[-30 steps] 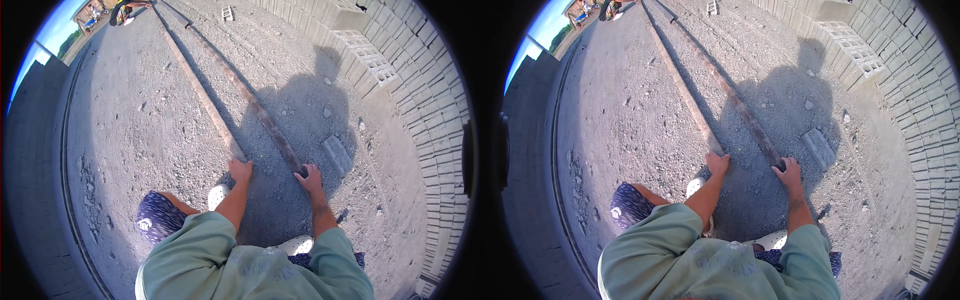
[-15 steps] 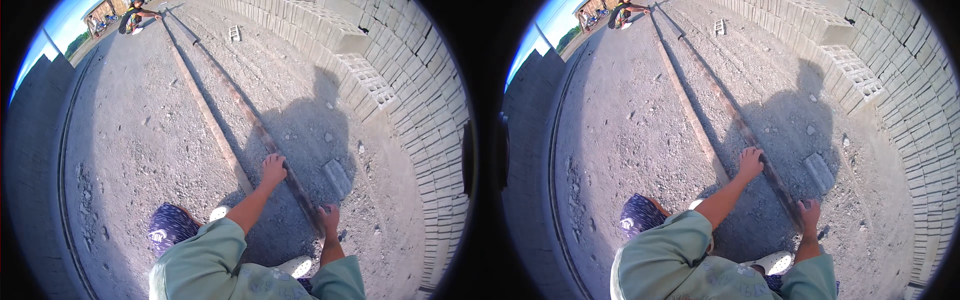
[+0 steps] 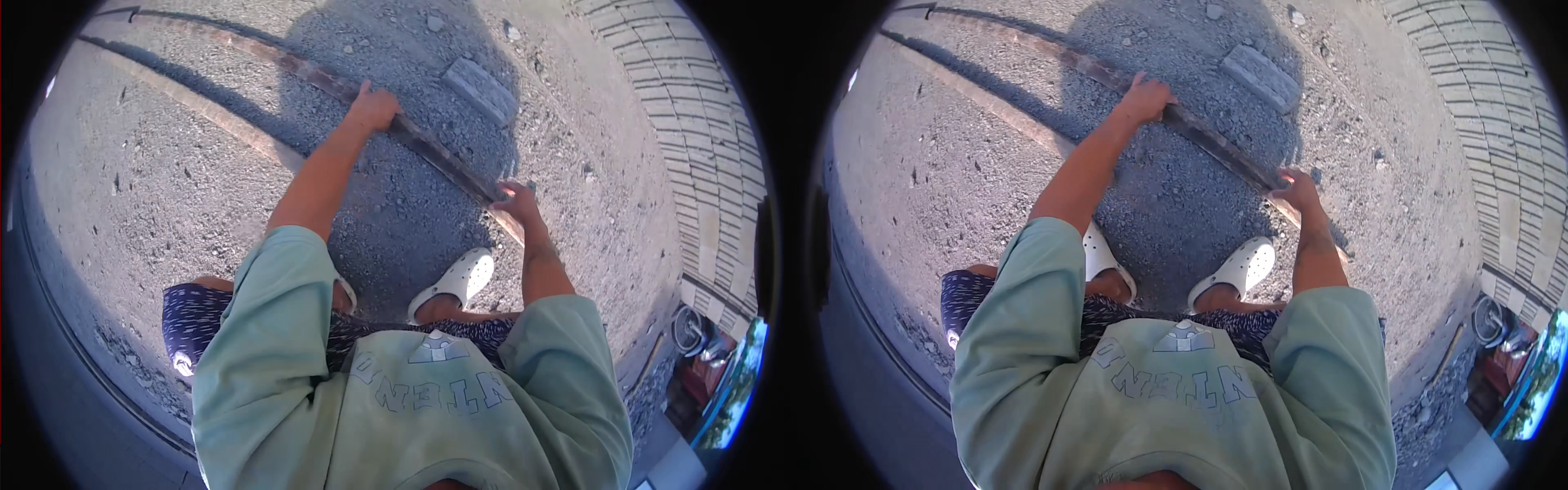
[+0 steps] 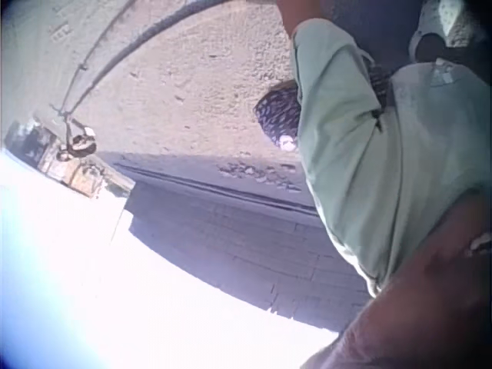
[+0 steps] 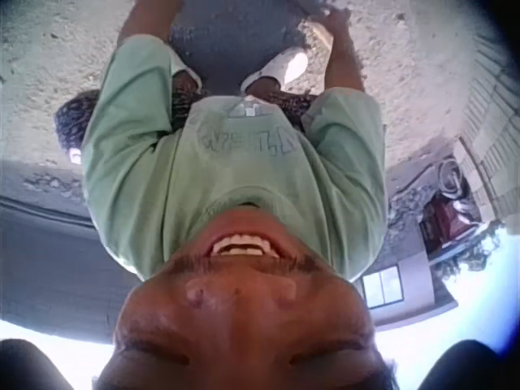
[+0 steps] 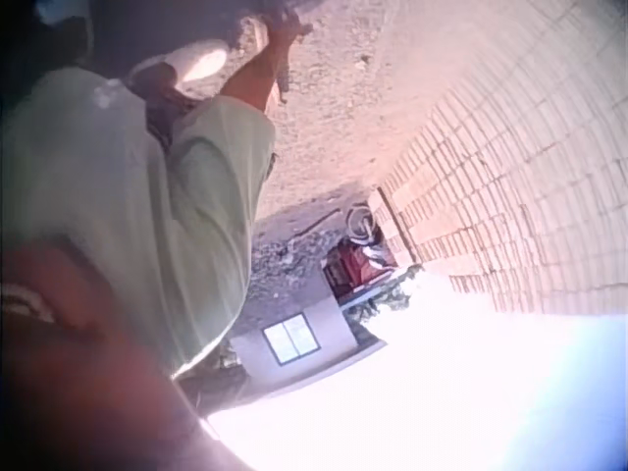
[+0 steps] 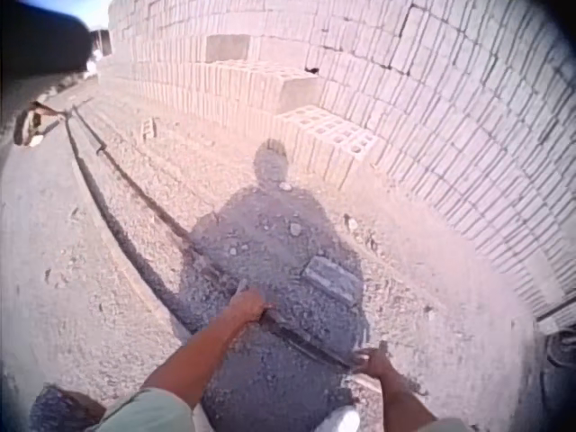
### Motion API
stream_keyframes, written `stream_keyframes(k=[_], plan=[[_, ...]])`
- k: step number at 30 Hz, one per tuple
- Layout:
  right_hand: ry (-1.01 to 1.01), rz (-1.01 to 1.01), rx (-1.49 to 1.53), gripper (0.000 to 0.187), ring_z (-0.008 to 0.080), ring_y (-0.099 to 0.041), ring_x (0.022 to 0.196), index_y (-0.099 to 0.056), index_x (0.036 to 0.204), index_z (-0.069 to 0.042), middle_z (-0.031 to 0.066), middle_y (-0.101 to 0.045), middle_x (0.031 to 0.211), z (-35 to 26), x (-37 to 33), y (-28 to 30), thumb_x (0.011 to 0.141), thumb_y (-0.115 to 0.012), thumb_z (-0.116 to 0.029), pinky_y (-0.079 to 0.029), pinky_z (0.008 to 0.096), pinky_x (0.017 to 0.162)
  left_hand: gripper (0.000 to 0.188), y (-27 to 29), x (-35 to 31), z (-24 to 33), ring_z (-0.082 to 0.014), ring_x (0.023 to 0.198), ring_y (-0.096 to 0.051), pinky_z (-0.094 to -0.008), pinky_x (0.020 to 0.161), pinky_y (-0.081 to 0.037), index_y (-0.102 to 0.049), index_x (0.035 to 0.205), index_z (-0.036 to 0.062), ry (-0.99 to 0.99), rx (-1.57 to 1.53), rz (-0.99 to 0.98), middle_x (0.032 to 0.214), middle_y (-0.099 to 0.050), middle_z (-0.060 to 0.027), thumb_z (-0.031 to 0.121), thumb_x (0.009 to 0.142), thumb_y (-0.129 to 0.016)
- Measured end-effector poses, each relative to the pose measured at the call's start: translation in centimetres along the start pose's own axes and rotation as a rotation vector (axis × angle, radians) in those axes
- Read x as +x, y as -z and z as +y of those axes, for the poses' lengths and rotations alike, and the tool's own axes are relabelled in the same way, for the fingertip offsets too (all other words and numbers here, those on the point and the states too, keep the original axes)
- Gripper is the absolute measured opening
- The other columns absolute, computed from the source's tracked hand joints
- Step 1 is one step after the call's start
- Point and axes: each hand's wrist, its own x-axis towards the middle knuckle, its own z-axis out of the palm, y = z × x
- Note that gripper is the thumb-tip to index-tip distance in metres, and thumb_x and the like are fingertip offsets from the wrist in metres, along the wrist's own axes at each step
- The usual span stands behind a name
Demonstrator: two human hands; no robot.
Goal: The person repositions wooden planks on the ground by hand, sets down a concrete brick beside a plank, and then picks up a hollow bamboo pole.
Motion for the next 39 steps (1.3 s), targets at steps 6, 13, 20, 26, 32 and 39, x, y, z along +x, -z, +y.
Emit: stream_keyframes(k=[6,13,20,26,32,39], plan=[[-0.079,0.090,-0.023,0.064,0.0276,-0.063,0.094,-0.063,0.111,-0.009,0.0123,-0.065,0.103,0.5,-2.2,-2.0,0.052,-0.085,-0.021,-0.048,0.0348,0.084,0.047,0.2,-0.2,1.0,-0.0237,0.118,-0.045,-0.0511,0.108,-0.021,-0.058,0.119,0.0237,-0.060,0.086,-0.017,0.119,-0.054,-0.0025,0.015,0.074,-0.069],[-0.107,0.052,-0.133,0.058,0.0283,-0.062,0.093,-0.066,0.104,-0.009,0.0121,-0.065,0.101,-0.9,-3.2,-2.9,0.051,-0.084,-0.024,-0.048,0.0351,0.083,0.049,0.3,-1.0,-1.1,-0.0221,0.118,-0.045,-0.0484,0.110,-0.020,-0.059,0.119,0.0234,-0.099,0.025,-0.093,0.119,-0.055,-0.0020,0.015,0.072,-0.071],[-0.195,0.023,-0.213,0.056,0.0264,-0.062,0.093,-0.065,0.108,-0.015,0.0078,-0.065,0.099,-2.0,-3.1,-3.1,0.056,-0.083,-0.027,-0.049,0.0365,0.080,0.045,-0.3,-0.9,-1.1,-0.0205,0.116,-0.047,-0.0475,0.110,-0.019,-0.063,0.113,0.0263,-0.059,-0.021,-0.066,0.111,-0.059,-0.0026,0.016,0.070,-0.072],[-0.062,0.173,-0.216,0.057,0.0283,-0.060,0.093,-0.063,0.110,-0.011,0.0093,-0.062,0.100,-0.3,-2.6,-3.5,0.058,-0.082,-0.023,-0.048,0.0375,0.082,0.050,-0.8,-0.9,-1.3,-0.0211,0.114,-0.049,-0.0467,0.109,-0.022,-0.058,0.120,0.0249,-0.097,0.113,0.082,0.115,-0.058,0.0005,0.017,0.072,-0.071],[-0.024,0.120,-0.027,0.054,0.0313,-0.061,0.091,-0.064,0.104,-0.003,0.0153,-0.063,0.098,-0.7,-3.2,-4.1,0.056,-0.081,-0.018,-0.048,0.0376,0.079,0.042,0.2,-1.0,-1.6,-0.0203,0.111,-0.051,-0.0473,0.109,-0.018,-0.063,0.111,0.0264,-0.128,0.073,-0.070,0.106,-0.062,-0.0022,0.026,0.070,-0.072],[0.095,0.109,-0.172,0.060,0.0365,-0.057,0.091,-0.059,0.104,0.001,0.0176,-0.059,0.095,-1.1,-4.3,-5.1,0.051,-0.082,-0.014,-0.047,0.0405,0.079,0.042,-1.7,-4.0,-2.0,-0.0171,0.108,-0.051,-0.0510,0.110,-0.015,-0.063,0.110,0.0359,-0.148,0.138,0.039,0.097,-0.059,0.0043,0.030,0.070,-0.071]])
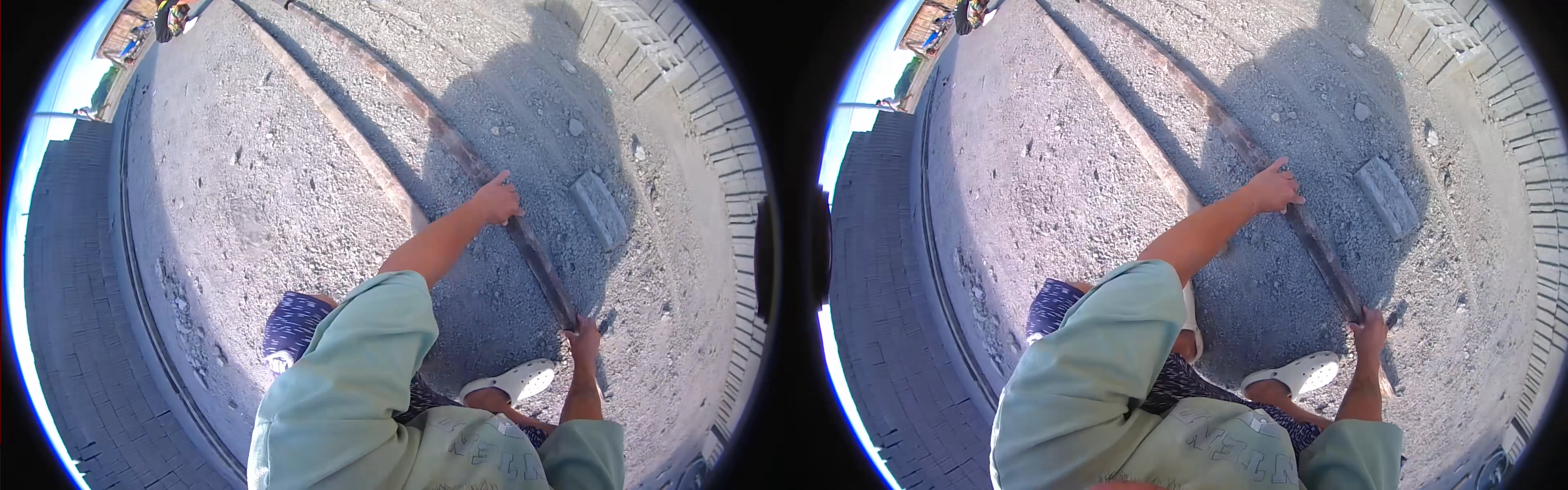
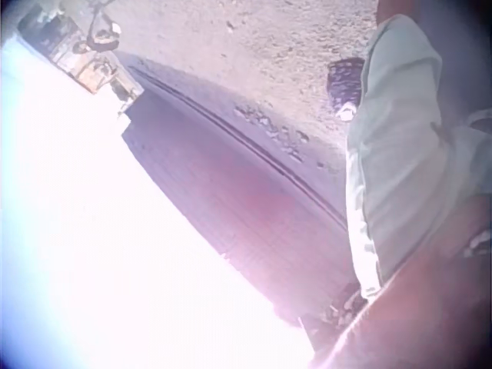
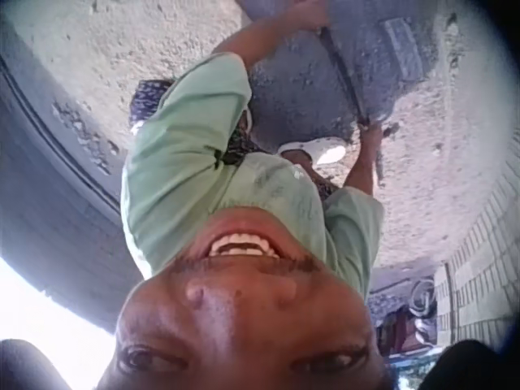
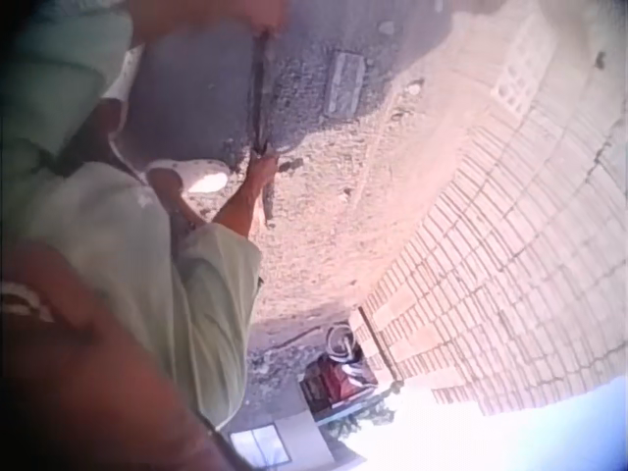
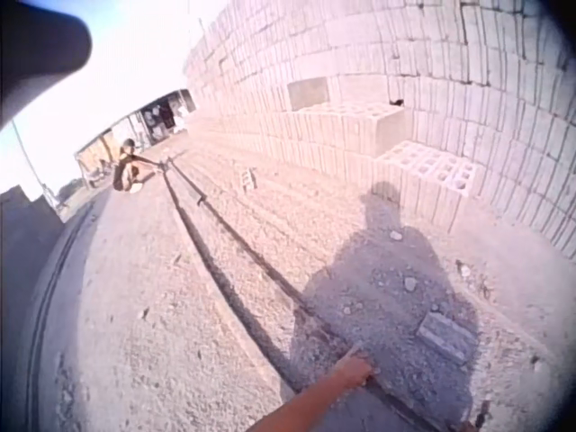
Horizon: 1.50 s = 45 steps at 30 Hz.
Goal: The person repositions wooden planks on the ground by hand, sets down a concrete brick beside a plank, and then picks up a hollow bamboo pole.
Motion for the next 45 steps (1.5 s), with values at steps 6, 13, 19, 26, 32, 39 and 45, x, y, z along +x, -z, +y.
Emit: stream_keyframes(k=[6,13,19,26,32,39,45], plan=[[-0.037,0.146,0.014,0.061,0.0332,-0.058,0.087,-0.060,0.108,0.000,0.0152,-0.058,0.095,2.7,0.4,0.6,0.051,-0.082,-0.010,-0.047,0.0400,0.075,0.044,2.7,2.6,0.4,-0.0168,0.110,-0.049,-0.0522,0.111,-0.013,-0.061,0.114,0.0332,-0.096,-0.004,0.038,0.100,-0.058,0.0041,0.028,0.071,-0.070],[0.024,0.072,0.115,0.061,0.0322,-0.060,0.086,-0.061,0.103,0.004,0.0178,-0.061,0.093,2.9,2.5,0.0,0.048,-0.084,-0.007,-0.048,0.0381,0.076,0.022,0.1,2.5,0.2,-0.0186,0.109,-0.051,-0.0553,0.109,-0.012,-0.067,0.100,0.0324,0.017,-0.031,0.156,0.093,-0.059,0.0014,0.023,0.084,-0.055],[-0.108,0.082,0.117,0.063,0.0313,-0.060,0.090,-0.062,0.103,-0.002,0.0148,-0.061,0.096,2.4,1.4,1.1,0.046,-0.086,-0.013,-0.048,0.0374,0.077,0.027,1.3,3.2,1.4,-0.0181,0.107,-0.052,-0.0565,0.110,-0.011,-0.067,0.101,0.0323,0.044,-0.039,0.054,0.093,-0.060,0.0016,0.021,0.077,-0.063],[-0.152,0.021,-0.038,0.071,0.0300,-0.057,0.099,-0.061,0.104,-0.007,0.0120,-0.061,0.103,2.6,1.4,-0.6,0.039,-0.088,-0.019,-0.047,0.0394,0.082,0.023,0.8,2.0,1.4,-0.0206,0.110,-0.050,-0.0600,0.108,-0.009,-0.068,0.101,0.0255,0.042,-0.023,-0.001,0.099,-0.060,0.0001,0.019,0.082,-0.057],[-0.112,0.020,-0.015,0.107,0.0356,-0.049,0.112,-0.035,0.134,-0.013,0.0189,-0.053,0.116,-2.5,5.7,3.5,0.042,-0.089,-0.024,-0.042,0.0416,0.093,0.042,-0.1,1.7,2.2,-0.0271,0.123,-0.037,-0.0604,0.104,-0.018,-0.059,0.117,0.0216,0.207,-0.132,0.211,0.121,-0.048,-0.0084,0.010,0.076,-0.060],[0.094,-0.068,0.007,0.075,0.0304,-0.053,0.101,-0.057,0.116,-0.012,0.0114,-0.058,0.103,-6.0,9.1,2.6,0.048,-0.084,-0.030,-0.042,0.0394,0.089,0.047,-0.8,0.7,1.0,-0.0227,0.126,-0.035,-0.0591,0.105,-0.015,-0.058,0.118,0.0245,0.222,-0.174,0.298,0.126,-0.046,-0.0019,0.012,0.074,-0.066],[0.222,0.113,0.066,0.059,0.0277,-0.057,0.091,-0.064,0.102,-0.009,0.0093,-0.059,0.091,-7.1,9.1,0.4,0.050,-0.083,-0.027,-0.044,0.0385,0.082,0.041,0.8,-0.4,0.0,-0.0203,0.121,-0.038,-0.0602,0.106,-0.012,-0.062,0.112,0.0260,0.213,-0.216,0.146,0.121,-0.050,0.0006,0.021,0.073,-0.069]])
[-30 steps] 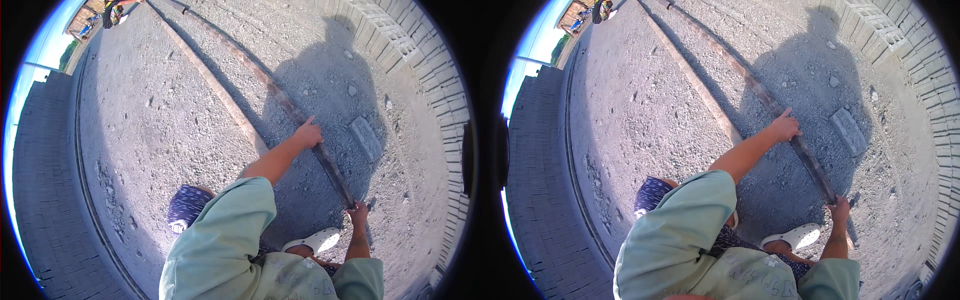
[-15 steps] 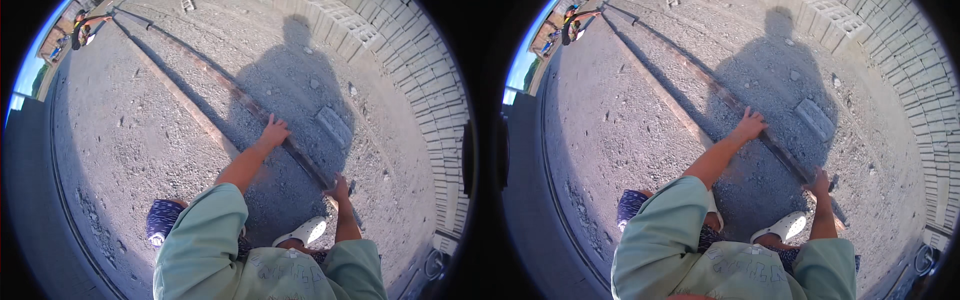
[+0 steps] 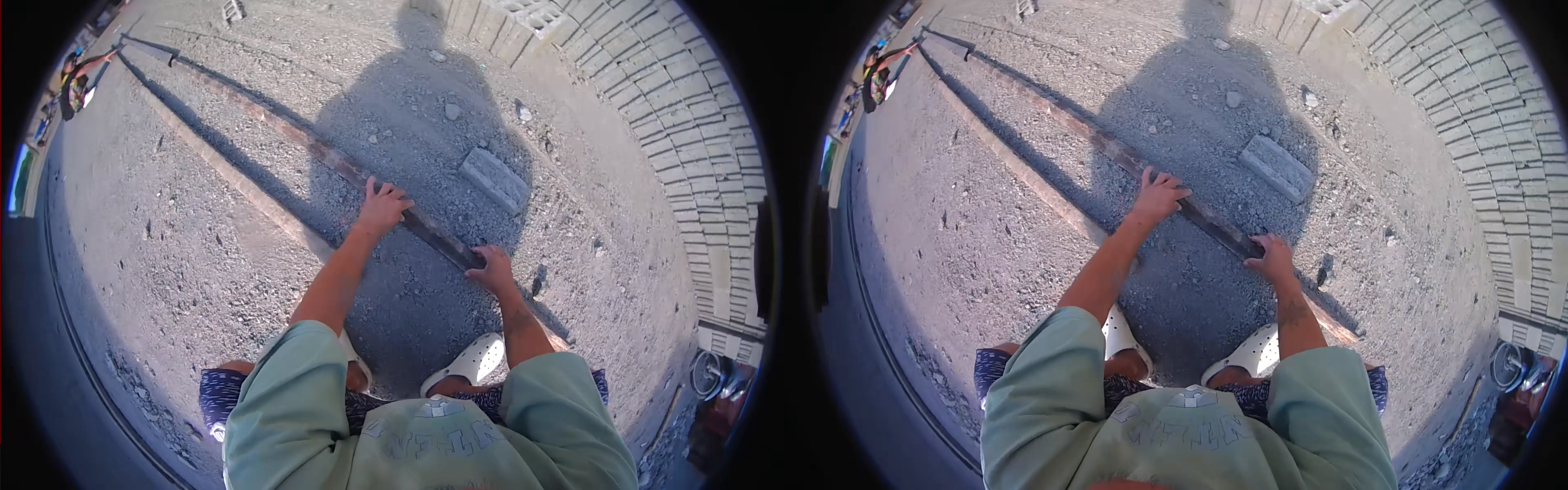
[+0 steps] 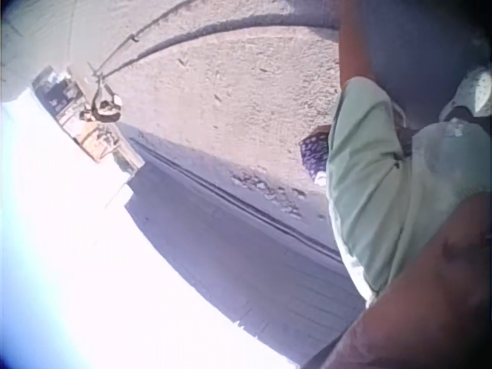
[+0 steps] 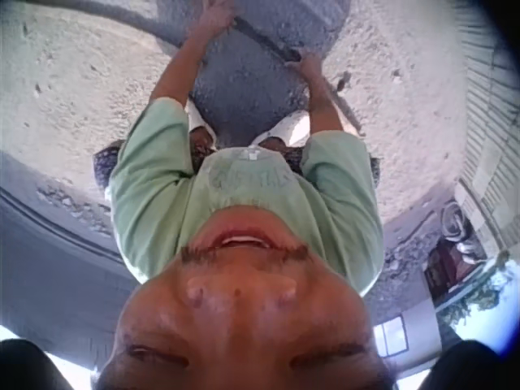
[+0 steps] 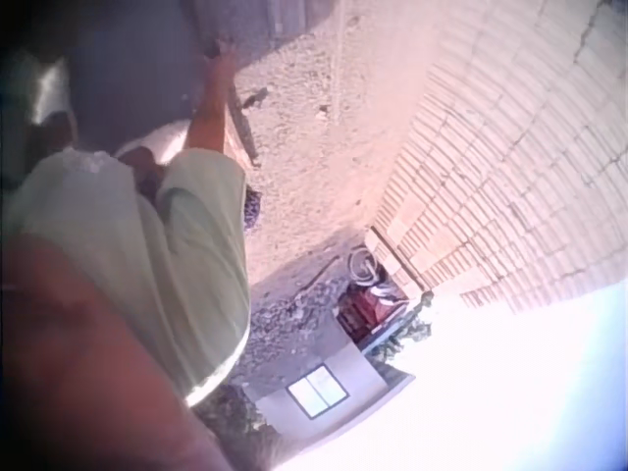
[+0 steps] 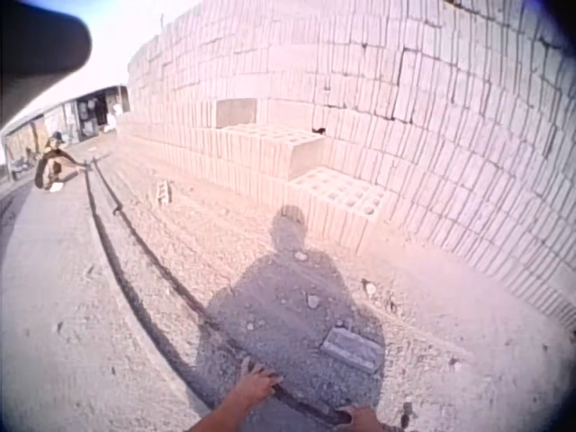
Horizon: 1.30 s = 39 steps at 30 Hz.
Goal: The person repositions wooden planks on the ground by hand, sets down a concrete brick beside a plank, and then picks up a hollow bamboo pole.
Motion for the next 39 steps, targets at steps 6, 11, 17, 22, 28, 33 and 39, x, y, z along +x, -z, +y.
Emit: stream_keyframes(k=[6,11,17,22,28,33,39], plan=[[-0.064,0.013,0.036,0.063,0.0291,-0.056,0.088,-0.065,0.103,-0.009,0.0105,-0.059,0.089,1.9,-2.1,-0.5,0.045,-0.085,-0.023,-0.042,0.0423,0.081,0.040,-1.3,1.4,0.9,-0.0198,0.119,-0.041,-0.0600,0.107,-0.012,-0.064,0.109,0.0282,-0.080,-0.004,-0.010,0.114,-0.053,0.0032,0.025,0.070,-0.072],[-0.027,-0.028,0.096,0.070,0.0275,-0.058,0.086,-0.060,0.110,-0.007,0.0098,-0.060,0.089,1.9,-0.9,-1.0,0.048,-0.085,-0.027,-0.044,0.0415,0.076,0.048,0.3,0.6,1.1,-0.0220,0.122,-0.037,-0.0576,0.107,-0.014,-0.061,0.113,0.0240,0.003,0.052,-0.037,0.120,-0.050,-0.0011,0.029,0.067,-0.074],[-0.180,-0.009,0.251,0.074,0.0204,-0.058,0.071,-0.050,0.121,-0.004,0.0076,-0.061,0.080,0.0,1.9,0.9,0.057,-0.083,-0.025,-0.047,0.0326,0.066,0.067,-0.9,-2.9,1.6,-0.0284,0.125,-0.032,-0.0535,0.106,-0.017,-0.042,0.131,0.0195,0.244,-0.106,0.442,0.128,-0.041,-0.0116,0.031,0.071,-0.071],[-0.110,0.240,0.382,0.040,0.0200,-0.057,0.068,-0.063,0.098,-0.003,0.0072,-0.060,0.071,-5.2,7.3,0.9,0.066,-0.077,-0.022,-0.046,0.0330,0.066,0.055,-1.0,-7.2,-1.7,-0.0305,0.123,-0.034,-0.0510,0.103,-0.022,-0.047,0.127,0.0169,0.708,-0.111,0.625,0.128,-0.041,-0.0129,0.033,0.078,-0.064],[0.011,0.041,0.335,0.027,0.0224,-0.061,0.071,-0.066,0.080,-0.005,0.0090,-0.063,0.076,-8.3,12.9,-2.3,0.063,-0.078,-0.022,-0.048,0.0336,0.066,0.054,9.3,-8.1,-11.1,-0.0343,0.123,-0.035,-0.0579,0.103,-0.019,-0.047,0.128,0.0154,1.022,-0.090,0.535,0.123,-0.047,-0.0157,0.050,0.087,-0.045],[0.137,0.125,0.159,0.041,0.0276,-0.057,0.091,-0.064,0.093,-0.008,0.0108,-0.060,0.093,-9.7,11.7,-3.4,0.059,-0.080,-0.024,-0.046,0.0378,0.079,0.057,23.9,-10.5,-17.8,-0.0329,0.122,-0.042,-0.0635,0.100,-0.020,-0.031,0.140,0.0246,1.169,0.273,0.361,0.125,-0.053,-0.0132,0.030,0.085,-0.048],[0.113,0.044,0.214,0.050,0.0293,-0.055,0.095,-0.063,0.100,-0.010,0.0111,-0.059,0.096,-7.2,10.9,-4.8,0.055,-0.082,-0.021,-0.045,0.0390,0.084,0.051,33.4,-10.1,-17.2,-0.0308,0.120,-0.047,-0.0605,0.101,-0.021,-0.041,0.134,0.0233,1.253,0.335,0.368,0.122,-0.056,-0.0114,0.021,0.083,-0.046]])
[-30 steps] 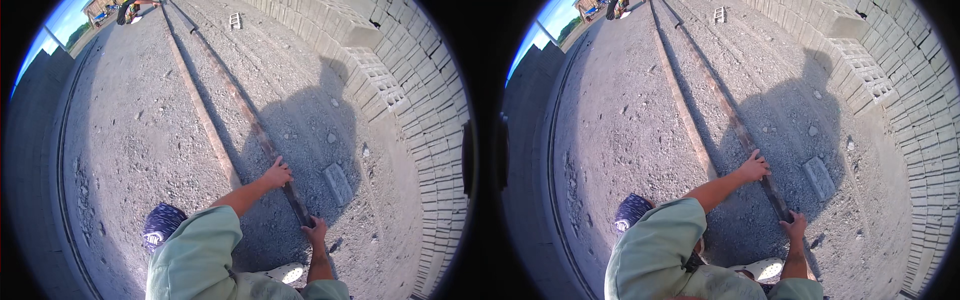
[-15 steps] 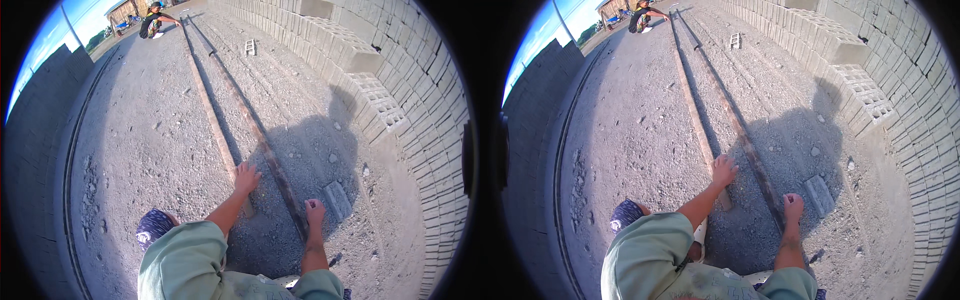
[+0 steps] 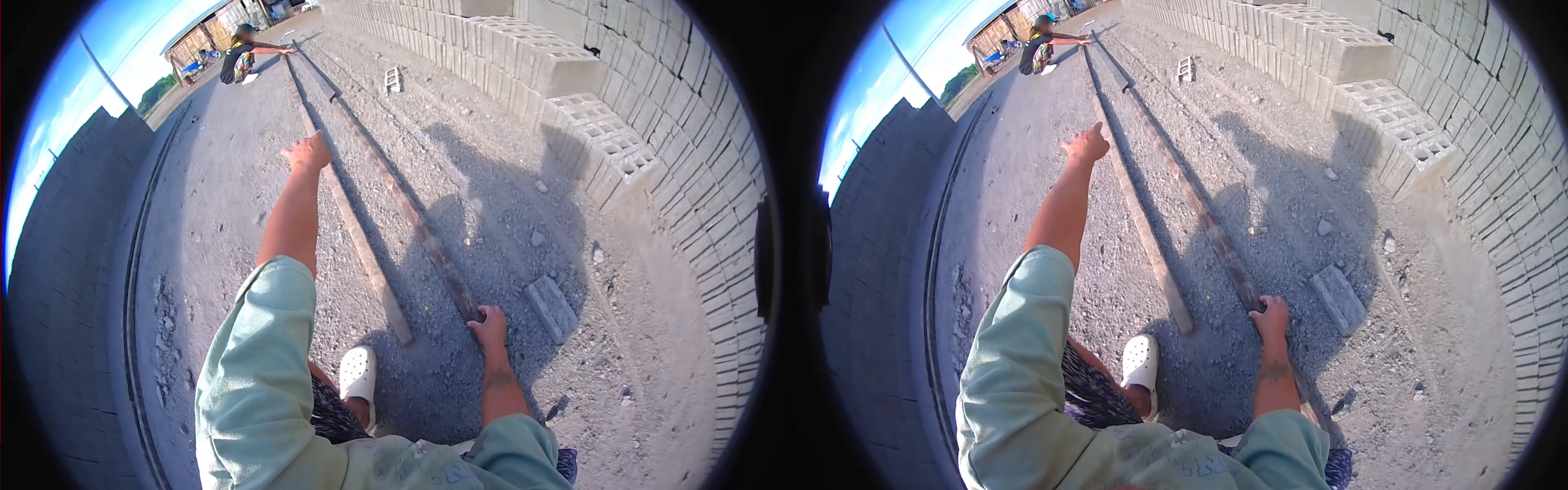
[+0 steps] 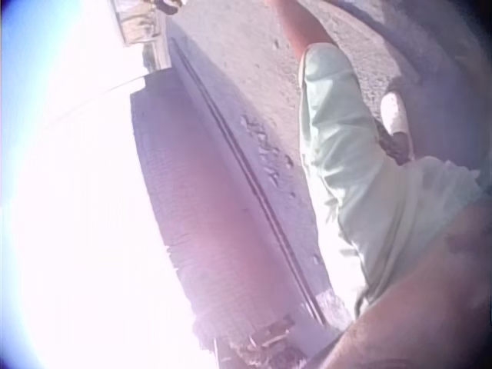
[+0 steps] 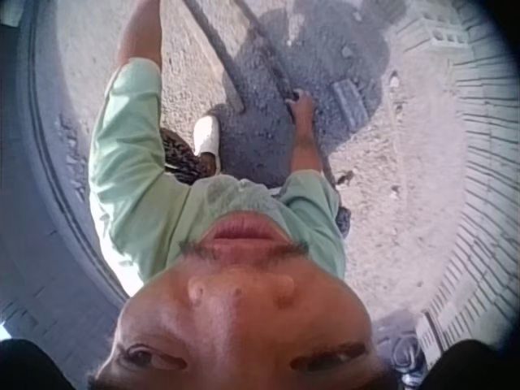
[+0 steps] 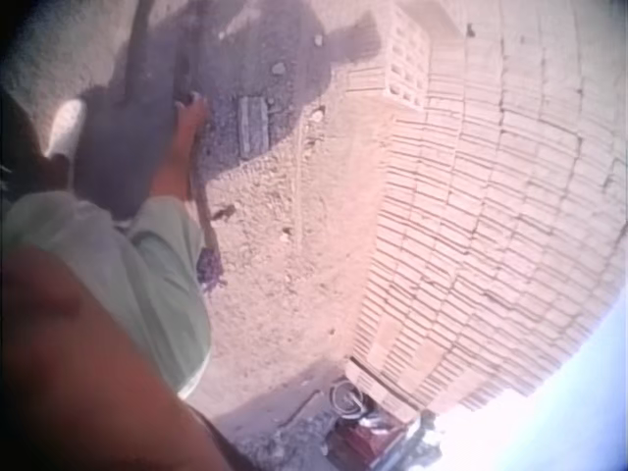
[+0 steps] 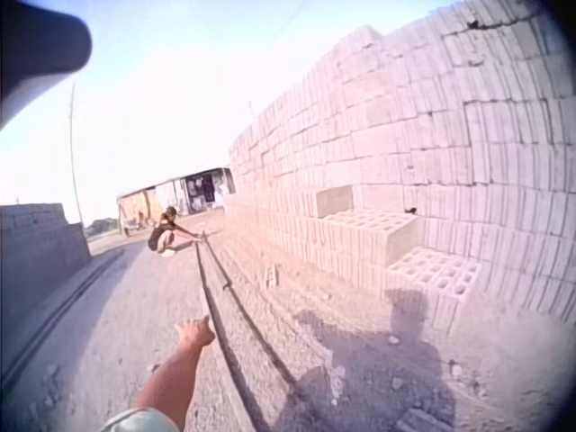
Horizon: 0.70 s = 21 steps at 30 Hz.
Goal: The person repositions wooden planks on the ground by hand, sets down a concrete brick beside a plank, and then picks up a hollow bamboo pole.
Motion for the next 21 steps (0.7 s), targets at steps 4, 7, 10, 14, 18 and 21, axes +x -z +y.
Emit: stream_keyframes(k=[4,7,10,14,18,21], plan=[[0.001,0.050,-0.039,0.052,0.0286,-0.056,0.093,-0.063,0.100,-0.008,0.0103,-0.059,0.095,0.3,-0.3,0.0,0.053,-0.083,-0.019,-0.045,0.0378,0.083,0.040,-3.3,-3.5,2.7,-0.0310,0.113,-0.054,-0.0555,0.098,-0.030,-0.057,0.116,0.0160,0.048,-0.217,-0.070,0.117,-0.059,-0.0131,0.023,0.078,-0.051],[-0.045,0.010,0.006,0.053,0.0282,-0.056,0.093,-0.063,0.100,-0.008,0.0104,-0.059,0.096,-0.5,0.0,-0.3,0.052,-0.083,-0.017,-0.045,0.0372,0.084,0.067,-11.3,-9.2,1.6,-0.0356,0.126,-0.039,-0.0524,0.101,-0.031,-0.036,0.137,0.0179,0.139,-0.468,-0.186,0.135,-0.041,-0.0192,0.031,0.074,-0.059],[-0.005,-0.008,0.063,0.055,0.0282,-0.056,0.093,-0.063,0.101,-0.008,0.0109,-0.059,0.097,-0.9,0.3,-1.3,0.051,-0.084,-0.016,-0.045,0.0372,0.084,0.083,-19.8,-16.2,-0.1,-0.0399,0.123,-0.038,-0.0441,0.102,-0.034,-0.031,0.138,0.0107,0.355,-0.505,-0.173,0.132,-0.037,-0.0254,0.042,0.070,-0.067],[-0.045,-0.019,0.088,0.056,0.0283,-0.056,0.093,-0.062,0.101,-0.007,0.0114,-0.059,0.098,0.0,0.4,-1.5,0.050,-0.084,-0.014,-0.045,0.0373,0.084,0.092,-24.9,-24.9,1.9,-0.0417,0.120,-0.041,-0.0462,0.097,-0.038,-0.028,0.138,0.0038,0.420,-0.569,-0.260,0.133,-0.033,-0.0291,0.046,0.068,-0.070],[-0.016,0.052,0.062,0.055,0.0286,-0.057,0.093,-0.062,0.101,-0.006,0.0122,-0.059,0.099,0.8,0.6,-0.8,0.051,-0.084,-0.015,-0.046,0.0375,0.083,0.097,-23.3,-30.1,5.2,-0.0421,0.119,-0.042,-0.0461,0.097,-0.039,-0.029,0.137,0.0010,0.425,-0.706,-0.365,0.133,-0.032,-0.0313,0.046,0.064,-0.074],[-0.014,0.021,0.076,0.055,0.0289,-0.057,0.093,-0.062,0.101,-0.006,0.0124,-0.059,0.099,0.4,0.7,-1.0,0.052,-0.083,-0.015,-0.046,0.0376,0.083,0.095,-22.8,-32.2,5.9,-0.0418,0.120,-0.042,-0.0468,0.096,-0.039,-0.029,0.137,0.0006,0.434,-0.624,-0.396,0.132,-0.034,-0.0316,0.043,0.065,-0.075]])
